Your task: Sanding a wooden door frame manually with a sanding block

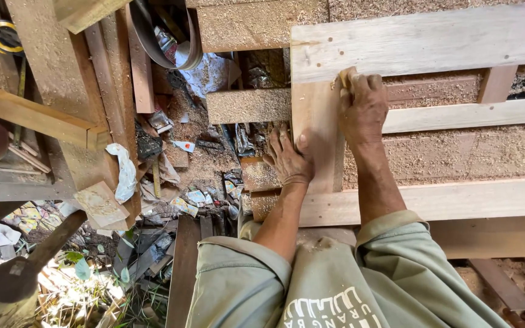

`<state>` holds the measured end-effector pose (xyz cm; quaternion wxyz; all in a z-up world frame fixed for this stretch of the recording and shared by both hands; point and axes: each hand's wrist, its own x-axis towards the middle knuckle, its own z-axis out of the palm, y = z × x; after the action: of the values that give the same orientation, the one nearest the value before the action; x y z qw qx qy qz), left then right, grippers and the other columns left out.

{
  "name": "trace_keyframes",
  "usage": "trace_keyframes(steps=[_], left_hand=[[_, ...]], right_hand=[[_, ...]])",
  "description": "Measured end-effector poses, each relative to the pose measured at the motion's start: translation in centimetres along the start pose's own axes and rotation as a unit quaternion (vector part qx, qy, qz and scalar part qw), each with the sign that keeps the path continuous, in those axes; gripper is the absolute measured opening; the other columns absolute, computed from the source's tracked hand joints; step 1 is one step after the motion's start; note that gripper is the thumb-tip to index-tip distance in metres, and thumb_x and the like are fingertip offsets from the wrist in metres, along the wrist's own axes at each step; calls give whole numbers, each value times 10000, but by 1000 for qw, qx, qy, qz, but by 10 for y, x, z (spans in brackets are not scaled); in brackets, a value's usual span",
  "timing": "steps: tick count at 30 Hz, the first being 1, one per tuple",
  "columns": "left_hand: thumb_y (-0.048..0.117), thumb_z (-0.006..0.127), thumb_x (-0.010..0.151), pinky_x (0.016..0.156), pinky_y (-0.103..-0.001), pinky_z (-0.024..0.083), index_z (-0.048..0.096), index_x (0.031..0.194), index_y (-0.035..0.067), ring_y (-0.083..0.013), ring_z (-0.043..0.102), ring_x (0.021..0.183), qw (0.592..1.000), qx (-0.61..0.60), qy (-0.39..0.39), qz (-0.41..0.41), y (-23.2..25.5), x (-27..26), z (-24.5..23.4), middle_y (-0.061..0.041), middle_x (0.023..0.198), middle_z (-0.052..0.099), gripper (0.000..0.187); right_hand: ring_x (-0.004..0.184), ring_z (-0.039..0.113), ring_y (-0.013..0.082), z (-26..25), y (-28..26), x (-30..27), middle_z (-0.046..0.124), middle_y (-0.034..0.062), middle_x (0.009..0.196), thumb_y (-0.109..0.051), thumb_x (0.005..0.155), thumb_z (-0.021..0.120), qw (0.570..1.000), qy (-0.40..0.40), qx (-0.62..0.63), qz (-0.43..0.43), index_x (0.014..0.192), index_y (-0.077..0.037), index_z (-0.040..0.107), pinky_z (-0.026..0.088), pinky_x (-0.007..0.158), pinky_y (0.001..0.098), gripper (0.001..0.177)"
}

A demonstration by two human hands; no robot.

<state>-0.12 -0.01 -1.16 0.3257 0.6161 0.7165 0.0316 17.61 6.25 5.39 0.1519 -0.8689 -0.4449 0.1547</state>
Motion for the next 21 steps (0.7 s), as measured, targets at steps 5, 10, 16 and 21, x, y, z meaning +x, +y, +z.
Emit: trace_keyframes(steps=[5, 10, 16, 21], left_hand=[[691, 278, 980, 1134, -623, 271, 412, 1538, 250, -377, 424, 1415, 1000, -1, -10, 7, 2, -1, -6, -106, 1535, 418, 723], [682, 262, 997, 1144, -661, 259, 413, 1540, 233, -391, 400, 1434, 1000, -6, -28, -8, 6, -3, -11, -114, 1549, 408, 721], [702, 257, 990, 1140, -667, 255, 416, 1547, 244, -388, 397, 1431, 999, -14, -33, -10, 2, -1, -6, -104, 1551, 402, 739], [685, 272, 998, 1126, -639, 286, 431, 1530, 231, -372, 405, 1424, 1000, -9, -24, -1, 6, 2, -8, -91, 1536, 409, 718]], right_hand=[[864, 624, 311, -17, -32, -3, 553, 124, 982, 9, 870, 702, 997, -34, -71, -9, 1011, -38, 706, 578, 698, 414, 149], [856, 657, 331, -7, -5, -6, 601, 130, 980, -44, 858, 706, 992, -101, -65, 24, 1001, -89, 754, 584, 710, 461, 157], [941, 666, 332, -9, 4, 10, 641, 154, 1000, -15, 942, 675, 997, -74, -17, 8, 1083, -38, 735, 590, 778, 388, 156], [898, 676, 308, -10, -16, 21, 654, 174, 952, 18, 911, 717, 997, -66, -28, -13, 1068, 29, 730, 605, 703, 330, 158]])
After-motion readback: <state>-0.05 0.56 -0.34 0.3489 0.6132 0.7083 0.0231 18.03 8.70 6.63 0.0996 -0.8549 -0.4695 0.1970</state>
